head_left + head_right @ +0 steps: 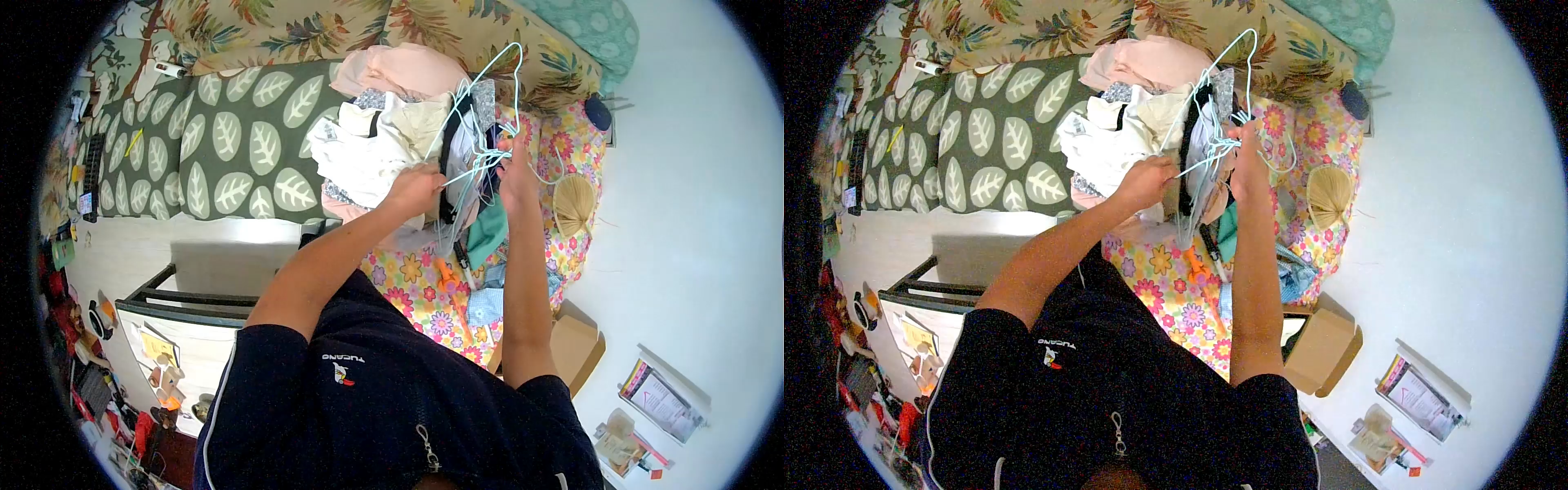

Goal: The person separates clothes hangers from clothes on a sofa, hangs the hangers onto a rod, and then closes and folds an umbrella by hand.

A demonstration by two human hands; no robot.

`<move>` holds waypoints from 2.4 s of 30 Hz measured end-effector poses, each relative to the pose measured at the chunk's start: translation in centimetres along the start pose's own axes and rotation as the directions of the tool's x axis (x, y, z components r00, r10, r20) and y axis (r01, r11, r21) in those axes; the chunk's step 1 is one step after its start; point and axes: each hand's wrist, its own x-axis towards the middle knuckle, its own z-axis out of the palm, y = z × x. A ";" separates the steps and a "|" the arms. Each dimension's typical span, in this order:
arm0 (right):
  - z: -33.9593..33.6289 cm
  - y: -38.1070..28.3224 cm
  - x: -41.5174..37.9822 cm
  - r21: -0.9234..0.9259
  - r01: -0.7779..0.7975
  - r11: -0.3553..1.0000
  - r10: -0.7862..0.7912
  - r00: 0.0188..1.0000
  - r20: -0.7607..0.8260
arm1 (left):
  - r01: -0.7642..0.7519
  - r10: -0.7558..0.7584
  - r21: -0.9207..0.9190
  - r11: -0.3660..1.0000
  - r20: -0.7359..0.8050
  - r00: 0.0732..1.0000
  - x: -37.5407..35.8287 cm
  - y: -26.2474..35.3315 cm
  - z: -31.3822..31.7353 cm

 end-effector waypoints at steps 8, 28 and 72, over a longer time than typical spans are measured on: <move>-2.2 1.8 4.0 0.392 -0.001 0.920 0.065 0.986 -0.150 | 0.026 -0.034 0.064 0.998 0.135 0.990 -3.8 0.5 1.1; -5.5 -7.6 -1.9 0.658 -0.293 0.694 -0.060 0.887 0.459 | 0.598 -0.724 -0.638 0.485 0.091 0.684 0.4 -6.1 -0.1; 8.8 16.3 6.5 0.857 -0.239 0.456 0.131 0.971 0.201 | 0.129 -0.132 0.026 0.991 0.177 0.975 -0.3 13.2 -40.5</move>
